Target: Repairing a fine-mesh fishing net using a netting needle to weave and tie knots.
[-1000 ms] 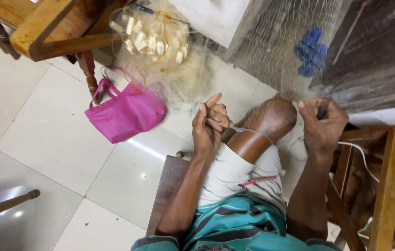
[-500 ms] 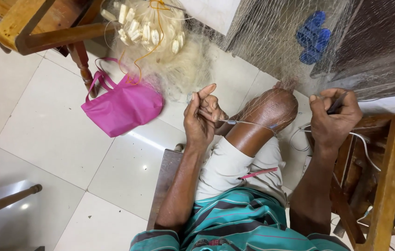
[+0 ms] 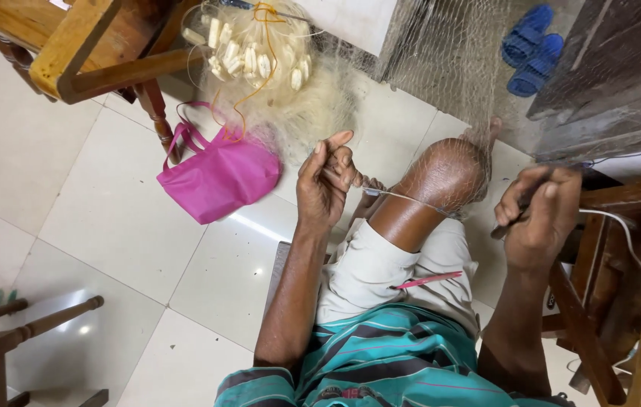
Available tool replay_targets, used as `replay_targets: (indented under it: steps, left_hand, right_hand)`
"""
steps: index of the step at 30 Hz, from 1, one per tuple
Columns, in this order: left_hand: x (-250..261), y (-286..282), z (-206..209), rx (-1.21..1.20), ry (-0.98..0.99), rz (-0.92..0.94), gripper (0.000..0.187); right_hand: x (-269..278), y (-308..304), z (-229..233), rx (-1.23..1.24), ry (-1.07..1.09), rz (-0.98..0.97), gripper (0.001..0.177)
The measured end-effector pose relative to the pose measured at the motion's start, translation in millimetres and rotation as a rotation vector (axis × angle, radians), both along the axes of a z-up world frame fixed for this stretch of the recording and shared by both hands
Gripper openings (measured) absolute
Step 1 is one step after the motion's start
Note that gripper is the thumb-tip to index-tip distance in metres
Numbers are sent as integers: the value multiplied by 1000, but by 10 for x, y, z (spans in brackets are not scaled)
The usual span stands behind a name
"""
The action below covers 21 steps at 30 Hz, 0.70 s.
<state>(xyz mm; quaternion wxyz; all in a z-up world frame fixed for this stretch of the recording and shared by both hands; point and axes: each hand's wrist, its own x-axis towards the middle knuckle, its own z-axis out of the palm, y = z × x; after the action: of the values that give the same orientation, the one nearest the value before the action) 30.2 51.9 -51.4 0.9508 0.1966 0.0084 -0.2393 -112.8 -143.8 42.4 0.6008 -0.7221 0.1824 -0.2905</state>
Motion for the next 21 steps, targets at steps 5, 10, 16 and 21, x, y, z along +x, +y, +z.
replay_targets:
  steps: [5, 10, 16, 21]
  left_hand:
    - [95, -61, -156, -9, 17, -68, 37]
    - [181, -175, -411, 131, 31, -133, 42]
    - [61, -132, -294, 383, -20, -356, 50]
    - [-277, 411, 197, 765, -284, -363, 46]
  right_hand:
    - [-197, 215, -99, -35, 1, 76, 16]
    - [-278, 636, 31, -203, -99, 189, 18]
    - [-108, 956, 19, -161, -83, 257, 7]
    - [-6, 1019, -50, -90, -77, 306, 8]
